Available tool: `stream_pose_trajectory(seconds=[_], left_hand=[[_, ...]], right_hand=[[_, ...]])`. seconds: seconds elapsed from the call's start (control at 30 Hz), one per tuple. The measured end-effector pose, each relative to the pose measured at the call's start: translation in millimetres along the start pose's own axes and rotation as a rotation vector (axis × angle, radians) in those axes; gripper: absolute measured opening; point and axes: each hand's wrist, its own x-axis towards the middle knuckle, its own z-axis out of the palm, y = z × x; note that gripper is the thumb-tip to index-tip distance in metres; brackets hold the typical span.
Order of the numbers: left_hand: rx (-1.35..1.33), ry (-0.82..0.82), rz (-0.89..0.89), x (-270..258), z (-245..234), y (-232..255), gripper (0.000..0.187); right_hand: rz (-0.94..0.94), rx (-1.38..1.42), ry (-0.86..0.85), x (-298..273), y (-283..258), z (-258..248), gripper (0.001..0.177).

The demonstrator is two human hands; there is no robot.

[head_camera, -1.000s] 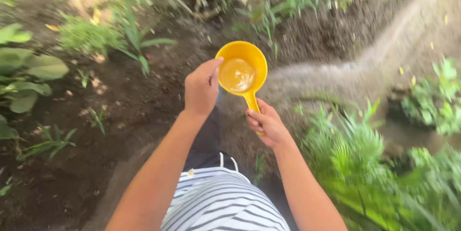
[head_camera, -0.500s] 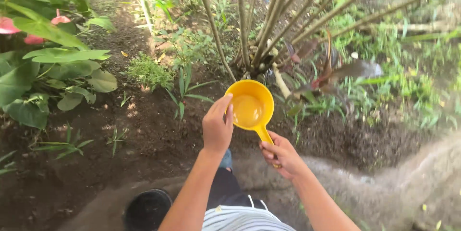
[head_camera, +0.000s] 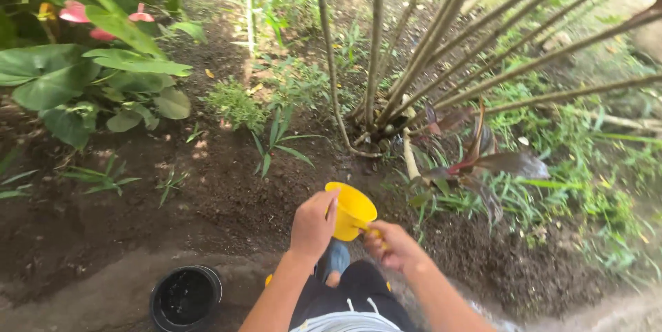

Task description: Watering plants in a garden using a bucket and a ladle.

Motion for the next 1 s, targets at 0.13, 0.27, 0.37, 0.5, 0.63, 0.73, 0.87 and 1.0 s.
stream_pose_trajectory(seconds=[0.13, 0.27, 0.37, 0.5, 0.63, 0.73, 0.87, 1.0], left_hand=[[0.029, 0.023, 0.008, -20, 2, 7, 0.023], [-0.049, 0.136, -0.022, -34, -10, 33, 0.024], [-0.063, 0.181, -0.04, -46, -15, 43, 0.025], [-0.012, 0.286, -0.019, -56, -15, 53, 0.031], [0.012, 0.397, -0.042, -67, -19, 59, 0.032], [0.052, 0.387, -0.107, -76, -31, 58, 0.033], [0.061, 0.482, -0.069, -89, -40, 33, 0.033], [0.034, 0.516, -0.156, -98, -63, 20, 0.031]], right_hand=[[0.308, 0.272, -0.18, 43, -64, -39, 0.037], [0.161, 0.437, -0.194, 48, -117, -40, 0.041], [0.151, 0.34, -0.219, 42, -121, -35, 0.042], [-0.013, -0.139, -0.182, 12, -102, 2, 0.027], [-0.077, -0.397, -0.226, -48, -70, 71, 0.019], [-0.026, -0.415, -0.283, -65, -48, 101, 0.027], [0.132, -0.481, -0.437, -57, -23, 113, 0.022], [0.174, -0.565, -0.408, -56, 1, 145, 0.017]])
